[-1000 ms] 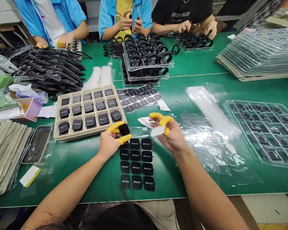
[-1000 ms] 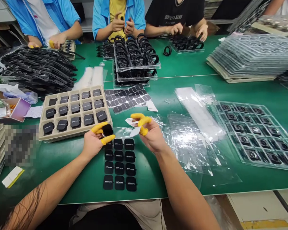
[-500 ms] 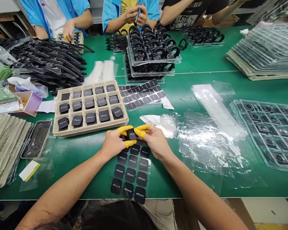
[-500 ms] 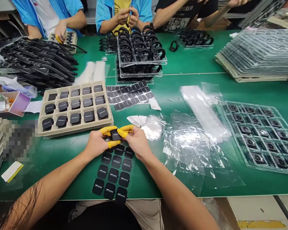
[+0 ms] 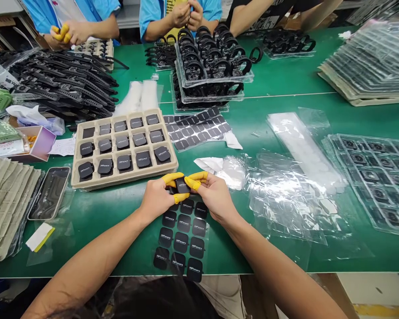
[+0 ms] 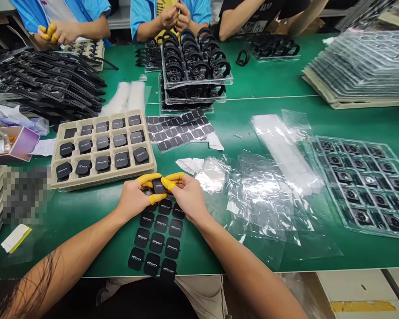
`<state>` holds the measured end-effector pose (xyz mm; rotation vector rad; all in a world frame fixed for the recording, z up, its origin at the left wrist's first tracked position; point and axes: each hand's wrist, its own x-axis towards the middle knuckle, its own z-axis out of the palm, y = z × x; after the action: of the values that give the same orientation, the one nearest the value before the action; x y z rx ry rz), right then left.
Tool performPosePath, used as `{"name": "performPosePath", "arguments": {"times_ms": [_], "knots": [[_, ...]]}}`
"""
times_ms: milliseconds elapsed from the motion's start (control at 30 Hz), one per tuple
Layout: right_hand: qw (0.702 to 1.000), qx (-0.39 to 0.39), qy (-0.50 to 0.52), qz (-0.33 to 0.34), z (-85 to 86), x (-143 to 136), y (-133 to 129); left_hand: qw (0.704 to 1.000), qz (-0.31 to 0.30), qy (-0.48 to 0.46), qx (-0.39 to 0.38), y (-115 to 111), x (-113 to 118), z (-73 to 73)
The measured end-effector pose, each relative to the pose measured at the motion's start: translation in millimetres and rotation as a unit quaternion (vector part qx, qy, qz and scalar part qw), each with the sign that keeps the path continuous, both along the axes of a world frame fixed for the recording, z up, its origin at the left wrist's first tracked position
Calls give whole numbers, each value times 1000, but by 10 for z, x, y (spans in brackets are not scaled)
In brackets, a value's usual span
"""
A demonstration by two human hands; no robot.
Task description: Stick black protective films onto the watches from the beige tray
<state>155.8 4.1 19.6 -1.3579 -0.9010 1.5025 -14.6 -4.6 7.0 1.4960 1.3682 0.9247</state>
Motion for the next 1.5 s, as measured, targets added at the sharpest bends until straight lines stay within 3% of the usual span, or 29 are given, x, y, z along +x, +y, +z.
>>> {"name": "performPosePath", "arguments": {"times_ms": [500, 700, 867, 1033, 1167, 1267, 1367, 1433, 1500], "knots": [[998, 32, -43, 16, -42, 1, -7, 1000, 7, 19, -1, 5, 13, 21], [989, 74, -126, 7, -33, 55, -15, 1000, 4, -11, -6, 16, 0, -10], [988, 55, -86, 119, -25, 93, 12, 998, -42, -42, -19, 35, -28, 3], [984, 75, -105, 119, -63, 62, -6, 998, -42, -42, -23, 53, -40, 24], [978, 80, -115, 158, -75, 81, -62, 999, -34, -12, -13, 61, -33, 27], [979, 108, -95, 146, 10, 143, -85, 999, 8, -13, -31, 50, -9, 28], [978, 176, -104, 42, 234, 107, 37, 994, 28, -89, -56, 40, 19, 23], [962, 234, -136, 39, 439, -112, 255, 995, 22, -85, -42, 38, 27, 21], [931, 293, -189, 106, 636, -550, 572, 998, 12, -61, -26, 30, 22, 31]]}}
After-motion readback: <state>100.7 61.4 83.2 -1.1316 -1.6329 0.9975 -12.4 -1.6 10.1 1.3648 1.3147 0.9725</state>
